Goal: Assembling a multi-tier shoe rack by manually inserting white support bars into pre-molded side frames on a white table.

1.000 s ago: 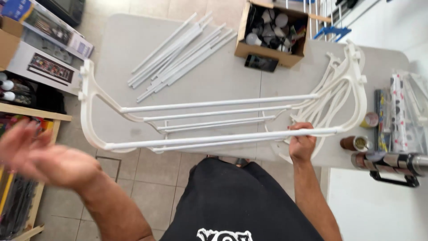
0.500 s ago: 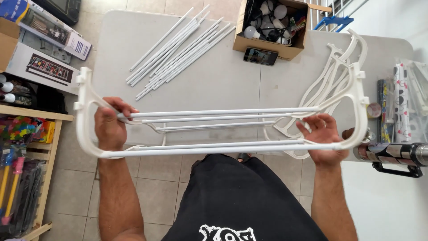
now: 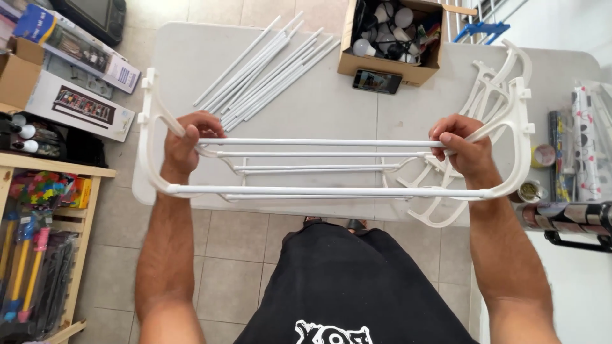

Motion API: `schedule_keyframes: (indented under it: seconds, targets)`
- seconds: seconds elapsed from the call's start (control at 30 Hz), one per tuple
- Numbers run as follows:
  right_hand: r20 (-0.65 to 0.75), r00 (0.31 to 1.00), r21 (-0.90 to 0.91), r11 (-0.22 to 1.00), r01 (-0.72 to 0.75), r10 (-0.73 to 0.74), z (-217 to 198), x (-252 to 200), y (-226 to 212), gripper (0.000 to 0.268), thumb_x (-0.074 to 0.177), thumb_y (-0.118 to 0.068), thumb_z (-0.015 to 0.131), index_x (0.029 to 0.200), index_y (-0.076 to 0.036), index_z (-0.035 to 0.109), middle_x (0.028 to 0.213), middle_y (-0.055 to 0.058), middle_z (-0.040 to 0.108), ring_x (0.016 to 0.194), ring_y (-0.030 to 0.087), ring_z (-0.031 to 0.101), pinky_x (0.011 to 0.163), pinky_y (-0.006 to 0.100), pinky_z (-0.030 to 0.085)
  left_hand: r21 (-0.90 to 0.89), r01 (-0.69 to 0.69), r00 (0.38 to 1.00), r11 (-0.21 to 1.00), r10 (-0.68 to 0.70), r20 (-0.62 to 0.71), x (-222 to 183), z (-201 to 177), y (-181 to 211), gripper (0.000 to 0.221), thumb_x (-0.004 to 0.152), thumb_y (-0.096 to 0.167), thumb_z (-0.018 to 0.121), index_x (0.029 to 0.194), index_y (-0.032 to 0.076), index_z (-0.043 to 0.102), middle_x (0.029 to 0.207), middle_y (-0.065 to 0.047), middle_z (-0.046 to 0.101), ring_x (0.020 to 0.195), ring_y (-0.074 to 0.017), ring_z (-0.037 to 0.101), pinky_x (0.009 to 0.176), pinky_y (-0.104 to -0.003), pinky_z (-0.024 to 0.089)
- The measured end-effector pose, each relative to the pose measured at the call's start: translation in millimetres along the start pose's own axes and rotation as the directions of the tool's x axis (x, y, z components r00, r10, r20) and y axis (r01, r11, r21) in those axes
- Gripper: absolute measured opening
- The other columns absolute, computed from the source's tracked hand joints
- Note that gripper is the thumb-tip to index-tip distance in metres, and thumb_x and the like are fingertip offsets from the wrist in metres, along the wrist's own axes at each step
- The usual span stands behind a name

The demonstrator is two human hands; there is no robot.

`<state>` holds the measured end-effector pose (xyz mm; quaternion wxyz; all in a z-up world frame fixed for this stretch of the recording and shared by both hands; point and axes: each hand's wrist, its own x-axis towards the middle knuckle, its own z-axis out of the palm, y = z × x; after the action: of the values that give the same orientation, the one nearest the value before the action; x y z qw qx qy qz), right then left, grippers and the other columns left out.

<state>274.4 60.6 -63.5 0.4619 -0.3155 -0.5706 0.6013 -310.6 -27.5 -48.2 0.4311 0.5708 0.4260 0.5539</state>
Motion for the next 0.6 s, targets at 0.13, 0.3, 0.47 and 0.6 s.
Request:
schedule_keyframes:
  seconds: [0.13, 0.3, 0.47, 0.6]
  targets:
    - [-0.019, 1.0, -0.015, 1.0, -0.02, 0.02, 17, 7, -5, 0.026, 0.091, -0.019, 0.063, 0.091, 0.007, 0.064, 0.076, 0.023, 0.063, 0.055, 0.023, 0.066, 0.041, 0.029, 0.05, -0.086, -0.004, 1.0, 0.996, 0.005, 0.013, 7, 12, 10, 0.063, 0.096, 0.054, 0.055, 0.099, -0.008, 0.069, 0.088, -0.018, 0.066, 0.077, -0.0231, 0.072, 0.064, -0.032, 0.063]
    - [-0.101, 0.995, -0.082, 0.996, -0.022, 0.014, 24, 17, -8, 0.028, 0.094, -0.022, 0.059, 0.079, 0.002, 0.059, 0.062, 0.017, 0.051, 0.041, 0.015, 0.046, 0.036, 0.025, 0.032, -0.004, 0.027, 1.0, 1.0, -0.027, -0.002, 18, 17, 15, 0.054, 0.097, 0.048, 0.051, 0.095, -0.002, 0.073, 0.075, -0.015, 0.069, 0.054, -0.0157, 0.065, 0.048, -0.021, 0.049]
    - [-0.19, 0.981, -0.139, 0.988, -0.071, 0.044, 23, 16, -11, 0.037, 0.106, -0.026, 0.052, 0.079, -0.001, 0.059, 0.065, 0.014, 0.053, 0.042, 0.016, 0.043, 0.04, 0.025, 0.031, -0.009, 0.046, 0.998, 0.999, -0.045, 0.034, 20, 20, 28, 0.049, 0.094, 0.048, 0.056, 0.105, 0.001, 0.068, 0.09, -0.012, 0.069, 0.08, -0.0205, 0.068, 0.077, -0.033, 0.056]
    - [-0.352, 0.93, -0.125, 0.98, -0.155, 0.103, 32, 18, -19, 0.033, 0.107, -0.031, 0.058, 0.079, -0.012, 0.06, 0.065, 0.004, 0.056, 0.047, 0.012, 0.046, 0.044, 0.022, 0.034, -0.202, 0.057, 0.928, 0.978, -0.127, -0.351, 13, 1, 9, 0.03, 0.079, 0.021, 0.067, 0.108, 0.011, 0.071, 0.104, 0.003, 0.065, 0.108, -0.0138, 0.058, 0.098, -0.031, 0.044]
